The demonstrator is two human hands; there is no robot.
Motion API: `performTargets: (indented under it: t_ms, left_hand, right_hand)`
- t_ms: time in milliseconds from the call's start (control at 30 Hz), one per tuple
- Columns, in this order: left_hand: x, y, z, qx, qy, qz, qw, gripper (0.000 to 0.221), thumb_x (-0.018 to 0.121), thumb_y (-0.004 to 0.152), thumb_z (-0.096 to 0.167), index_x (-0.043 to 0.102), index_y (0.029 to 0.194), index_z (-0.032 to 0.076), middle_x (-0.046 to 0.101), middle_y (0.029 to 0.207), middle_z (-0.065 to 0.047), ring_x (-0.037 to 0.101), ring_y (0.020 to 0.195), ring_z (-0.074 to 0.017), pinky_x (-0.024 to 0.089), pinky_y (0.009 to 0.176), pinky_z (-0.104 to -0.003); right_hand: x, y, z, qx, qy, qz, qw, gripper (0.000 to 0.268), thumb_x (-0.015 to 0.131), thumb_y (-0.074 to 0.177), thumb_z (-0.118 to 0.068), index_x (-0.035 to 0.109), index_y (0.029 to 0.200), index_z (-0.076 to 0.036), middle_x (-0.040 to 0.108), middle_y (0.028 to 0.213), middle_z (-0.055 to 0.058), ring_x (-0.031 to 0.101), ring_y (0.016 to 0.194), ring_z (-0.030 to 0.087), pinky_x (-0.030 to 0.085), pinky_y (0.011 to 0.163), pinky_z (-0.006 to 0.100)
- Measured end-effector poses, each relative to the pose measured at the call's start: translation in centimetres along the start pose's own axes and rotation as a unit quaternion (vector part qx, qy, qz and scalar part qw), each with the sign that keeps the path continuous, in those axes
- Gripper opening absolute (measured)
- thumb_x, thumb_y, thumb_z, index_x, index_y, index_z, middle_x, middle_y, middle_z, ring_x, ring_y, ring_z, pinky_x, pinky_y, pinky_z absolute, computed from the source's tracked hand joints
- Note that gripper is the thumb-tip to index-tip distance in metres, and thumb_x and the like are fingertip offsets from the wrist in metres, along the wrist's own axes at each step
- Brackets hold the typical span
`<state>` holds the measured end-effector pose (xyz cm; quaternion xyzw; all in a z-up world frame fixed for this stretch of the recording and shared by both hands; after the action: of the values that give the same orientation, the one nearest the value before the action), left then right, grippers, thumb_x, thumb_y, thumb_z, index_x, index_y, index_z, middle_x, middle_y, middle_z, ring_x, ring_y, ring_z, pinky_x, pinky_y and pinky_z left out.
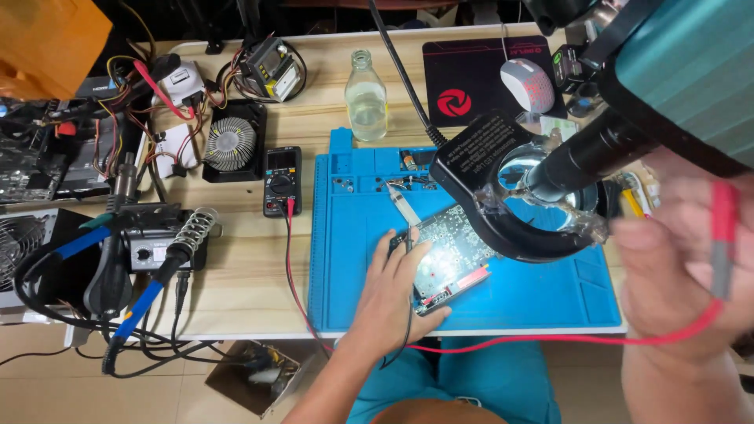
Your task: Testing a circuit board using a multimeter and applying material from a syringe under a magnifier
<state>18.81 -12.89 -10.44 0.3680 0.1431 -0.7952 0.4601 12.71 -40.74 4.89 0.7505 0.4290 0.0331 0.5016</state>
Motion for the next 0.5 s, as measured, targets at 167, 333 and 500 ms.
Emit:
performTargets:
  t_ms: [167, 333, 500]
  left_hand:
    - [-0.2, -0.1, 0.4, -0.019, 0.007, -0.02, 1.0, 0.096, 0.086, 0.089, 0.051, 0.046, 0.164, 0.006, 0.047, 0.168, -0.027, 0.015, 0.167, -0.0506, 0.027, 0.125, -0.066]
    - [-0.3, -0.2, 0.3, -0.011, 0.002, -0.013, 1.0, 0.095, 0.086, 0.089, 0.051, 0.047, 0.162, 0.005, 0.049, 0.167, -0.028, 0.015, 0.166, -0.0516, 0.028, 0.124, -0.067]
    - [-0.2, -0.1, 0.2, -0.061, -0.01, -0.048, 0.997, 0.096, 0.085, 0.091, 0.053, 0.043, 0.166, 0.01, 0.04, 0.175, -0.023, 0.008, 0.169, -0.0455, 0.026, 0.125, -0.064]
  right_hand:
    - [4.6, 6.6, -7.2, 0.007, 0.182, -0.037, 0.982, 0.057, 0.069, 0.104, -0.003, 0.044, 0.151, 0.018, 0.063, 0.141, 0.042, 0.076, 0.126, 0.052, 0.072, 0.119, 0.06]
    - [4.5, 6.3, -7.5, 0.023, 0.147, -0.014, 0.989, 0.061, 0.075, 0.103, 0.002, 0.042, 0.154, 0.011, 0.065, 0.142, 0.045, 0.079, 0.128, 0.055, 0.074, 0.101, 0.053]
    - [4.7, 6.6, -7.3, 0.028, 0.173, -0.025, 0.984, 0.057, 0.078, 0.099, 0.0, 0.049, 0.147, 0.01, 0.066, 0.139, 0.035, 0.08, 0.125, 0.048, 0.075, 0.112, 0.054]
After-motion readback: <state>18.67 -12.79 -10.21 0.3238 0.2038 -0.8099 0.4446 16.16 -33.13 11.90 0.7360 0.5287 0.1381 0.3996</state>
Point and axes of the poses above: each hand's wrist, its own y-axis towards the middle knuckle, its own x-axis out of the palm, z = x × y, the point moved 6 cm from there along y, towards the middle knuckle
